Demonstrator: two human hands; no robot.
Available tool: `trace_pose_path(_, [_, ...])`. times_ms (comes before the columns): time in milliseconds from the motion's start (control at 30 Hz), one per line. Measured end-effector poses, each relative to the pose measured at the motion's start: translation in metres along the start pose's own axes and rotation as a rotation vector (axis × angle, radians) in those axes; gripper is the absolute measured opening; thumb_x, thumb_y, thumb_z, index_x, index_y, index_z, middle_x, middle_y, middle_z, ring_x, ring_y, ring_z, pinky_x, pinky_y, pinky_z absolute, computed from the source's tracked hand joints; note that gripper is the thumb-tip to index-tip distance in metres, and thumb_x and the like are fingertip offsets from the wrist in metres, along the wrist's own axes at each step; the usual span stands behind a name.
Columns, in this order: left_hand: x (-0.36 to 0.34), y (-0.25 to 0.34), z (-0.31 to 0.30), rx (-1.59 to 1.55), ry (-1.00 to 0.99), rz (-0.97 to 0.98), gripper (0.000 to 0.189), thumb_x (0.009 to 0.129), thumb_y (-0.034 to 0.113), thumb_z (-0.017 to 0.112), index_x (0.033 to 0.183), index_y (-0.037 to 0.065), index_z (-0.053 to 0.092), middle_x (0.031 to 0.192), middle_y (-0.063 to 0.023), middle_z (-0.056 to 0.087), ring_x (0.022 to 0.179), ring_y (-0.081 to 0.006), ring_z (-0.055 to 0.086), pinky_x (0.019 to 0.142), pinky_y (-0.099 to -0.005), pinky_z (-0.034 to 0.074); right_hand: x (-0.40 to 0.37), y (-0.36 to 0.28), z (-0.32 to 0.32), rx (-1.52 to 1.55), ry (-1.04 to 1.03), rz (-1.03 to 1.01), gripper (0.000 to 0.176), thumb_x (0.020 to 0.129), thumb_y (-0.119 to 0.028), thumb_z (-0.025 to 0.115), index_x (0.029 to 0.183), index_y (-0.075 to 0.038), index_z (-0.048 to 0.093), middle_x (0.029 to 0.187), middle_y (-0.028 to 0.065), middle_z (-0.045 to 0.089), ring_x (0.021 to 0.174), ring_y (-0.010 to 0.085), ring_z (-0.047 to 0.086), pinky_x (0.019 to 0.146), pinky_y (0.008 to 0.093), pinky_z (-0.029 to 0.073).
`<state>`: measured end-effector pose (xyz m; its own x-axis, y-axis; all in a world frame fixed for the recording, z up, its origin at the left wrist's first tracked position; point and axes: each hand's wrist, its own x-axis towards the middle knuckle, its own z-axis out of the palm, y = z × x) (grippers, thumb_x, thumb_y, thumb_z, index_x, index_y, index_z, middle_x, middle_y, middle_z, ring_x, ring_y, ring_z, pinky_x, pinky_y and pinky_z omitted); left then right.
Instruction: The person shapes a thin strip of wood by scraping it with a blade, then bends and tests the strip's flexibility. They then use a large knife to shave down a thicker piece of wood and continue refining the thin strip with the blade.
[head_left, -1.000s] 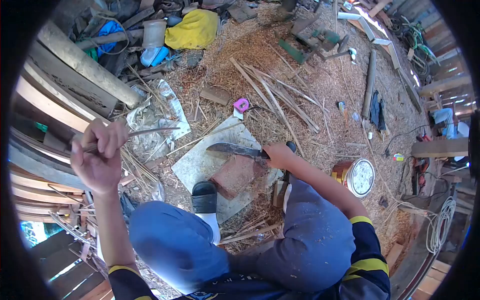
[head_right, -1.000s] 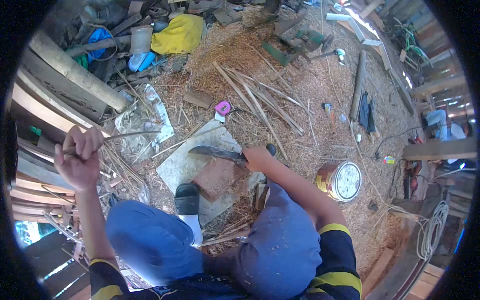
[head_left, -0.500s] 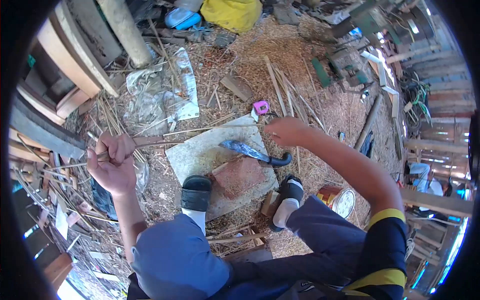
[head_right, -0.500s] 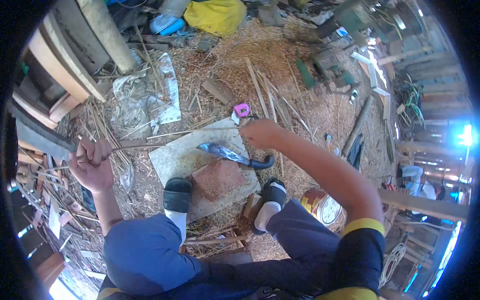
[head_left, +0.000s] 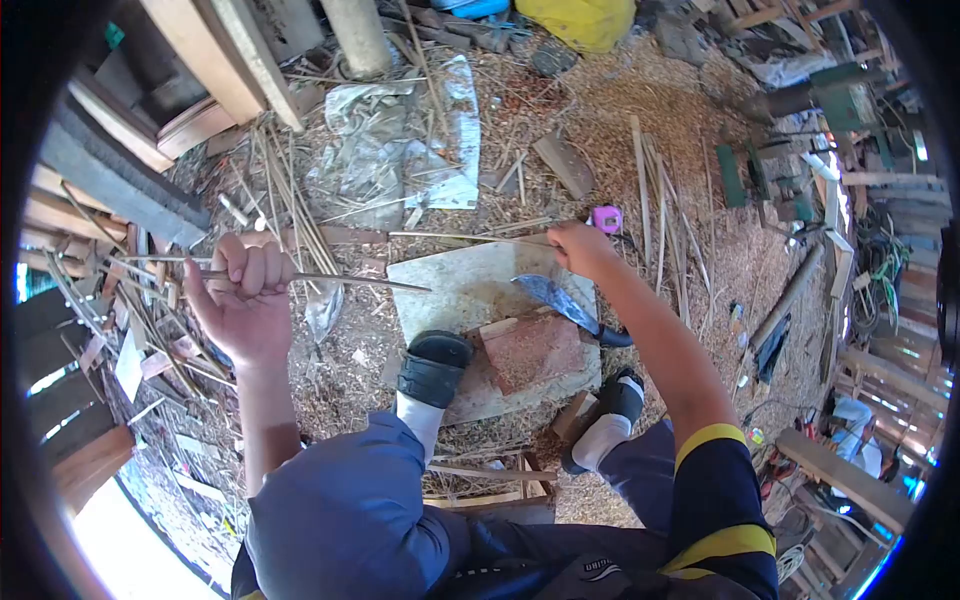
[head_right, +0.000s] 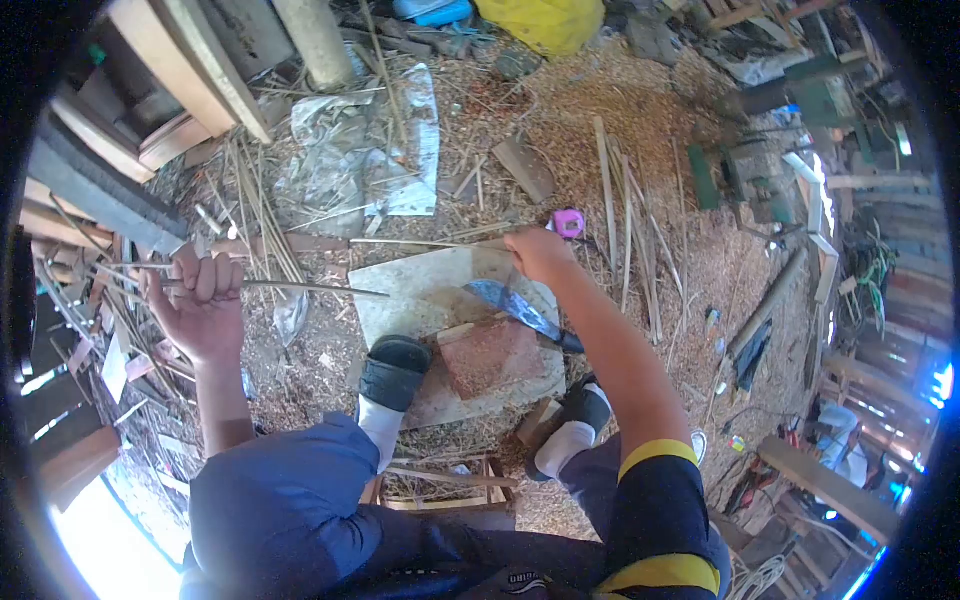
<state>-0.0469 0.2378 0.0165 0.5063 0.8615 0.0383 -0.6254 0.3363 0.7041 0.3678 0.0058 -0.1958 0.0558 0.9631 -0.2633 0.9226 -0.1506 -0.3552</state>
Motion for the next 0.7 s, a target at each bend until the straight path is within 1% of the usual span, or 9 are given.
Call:
trace_pose_path(100, [-0.006, 0.006, -0.012, -0.001, -0.005, 0.009, 0.049, 0.109, 0.057, 0.042, 0.085, 0.013, 0.037, 0.065, 0.0039, 0.023, 0.066, -0.0139, 0.023, 0.066, -0.0337, 0.022, 0.004, -0.007, -0.017, 0.115, 0.043, 0.025, 0.01, 0.085, -0.011, 0.069, 0.092, -0.007, 0.063, 0.087, 0.0191, 0.07, 0.086, 0.042, 0.069, 0.073, 0.0533, 0.054])
trace_pose_path(133, [-0.008, 0.01, -0.017, -0.006, -0.007, 0.019, 0.053, 0.108, 0.061, 0.042, 0.085, 0.014, 0.037, 0.065, 0.0042, 0.023, 0.067, -0.014, 0.023, 0.067, -0.0336, 0.023, 0.009, -0.016, -0.028, 0.151, 0.052, 0.061, 0.009, 0.084, -0.007, 0.068, 0.092, -0.006, 0.064, 0.088, 0.0188, 0.07, 0.085, 0.0405, 0.07, 0.072, 0.0502, 0.054])
trace_pose_path(233, [-0.009, 0.031, -0.029, -0.003, -0.176, 0.155, 0.061, 0.106, 0.07, 0.038, 0.086, 0.012, 0.037, 0.066, 0.0043, 0.023, 0.067, -0.014, 0.023, 0.067, -0.0335, 0.021, 0.021, -0.061, -0.072, 0.242, 0.094, 0.128, 0.011, 0.084, -0.007, 0.069, 0.095, -0.005, 0.066, 0.088, 0.0176, 0.071, 0.082, 0.0385, 0.071, 0.072, 0.047, 0.055])
trace_pose_path(367, [-0.02, 0.067, -0.048, 0.047, -0.092, 0.236, 0.063, 0.104, 0.073, 0.04, 0.089, 0.012, 0.039, 0.069, 0.0029, 0.025, 0.071, -0.0149, 0.024, 0.069, -0.0338, 0.021, 0.044, -0.115, -0.072, 0.469, 0.13, 0.046, 0.012, 0.088, -0.012, 0.073, 0.098, -0.005, 0.072, 0.089, 0.0139, 0.076, 0.081, 0.0294, 0.074, 0.074, 0.0415, 0.057])
trace_pose_path(400, [-0.02, 0.076, -0.052, 0.049, -0.144, 0.269, 0.054, 0.105, 0.064, 0.043, 0.093, 0.011, 0.039, 0.073, 0.0014, 0.029, 0.072, -0.0158, 0.027, 0.07, -0.0341, 0.024, 0.052, -0.13, -0.065, 0.533, 0.109, 0.061, 0.013, 0.089, -0.013, 0.074, 0.098, -0.005, 0.073, 0.088, 0.0132, 0.077, 0.081, 0.0278, 0.075, 0.074, 0.0406, 0.058])
trace_pose_path(500, [-0.028, 0.095, -0.059, 0.131, -0.011, 0.339, 0.044, 0.105, 0.053, 0.045, 0.096, 0.011, 0.04, 0.077, 0.0001, 0.031, 0.073, -0.0166, 0.03, 0.071, -0.0345, 0.027, 0.077, -0.178, -0.031, 0.682, 0.058, 0.101, 0.016, 0.089, -0.018, 0.076, 0.099, -0.005, 0.075, 0.088, 0.0116, 0.077, 0.081, 0.0238, 0.075, 0.076, 0.0381, 0.058])
trace_pose_path(533, [-0.03, 0.1, -0.069, 0.14, -0.053, 0.389, 0.031, 0.104, 0.04, 0.045, 0.1, 0.01, 0.042, 0.08, -0.0008, 0.034, 0.075, -0.0161, 0.033, 0.073, -0.0341, 0.031, 0.087, -0.19, -0.011, 0.705, 0.05, 0.114, 0.018, 0.089, -0.019, 0.077, 0.1, -0.005, 0.075, 0.087, 0.0113, 0.077, 0.081, 0.0231, 0.075, 0.076, 0.0376, 0.058])
trace_pose_path(667, [-0.04, 0.112, -0.073, 0.171, 0.106, 0.473, 0.017, 0.109, 0.026, 0.046, 0.107, 0.01, 0.048, 0.084, -0.0001, 0.037, 0.077, -0.0144, 0.036, 0.074, -0.0323, 0.034, 0.112, -0.244, 0.042, 0.753, 0.061, 0.145, 0.019, 0.087, -0.021, 0.077, 0.099, -0.005, 0.077, 0.086, 0.0115, 0.077, 0.081, 0.023, 0.076, 0.076, 0.0373, 0.059])
trace_pose_path(700, [-0.041, 0.114, -0.072, 0.2, 0.174, 0.493, 0.018, 0.11, 0.027, 0.044, 0.11, 0.009, 0.048, 0.084, -0.0001, 0.038, 0.077, -0.0139, 0.037, 0.074, -0.032, 0.035, 0.118, -0.255, 0.051, 0.767, 0.069, 0.141, 0.02, 0.087, -0.022, 0.078, 0.098, -0.006, 0.077, 0.086, 0.0115, 0.077, 0.081, 0.0233, 0.076, 0.076, 0.0373, 0.059])
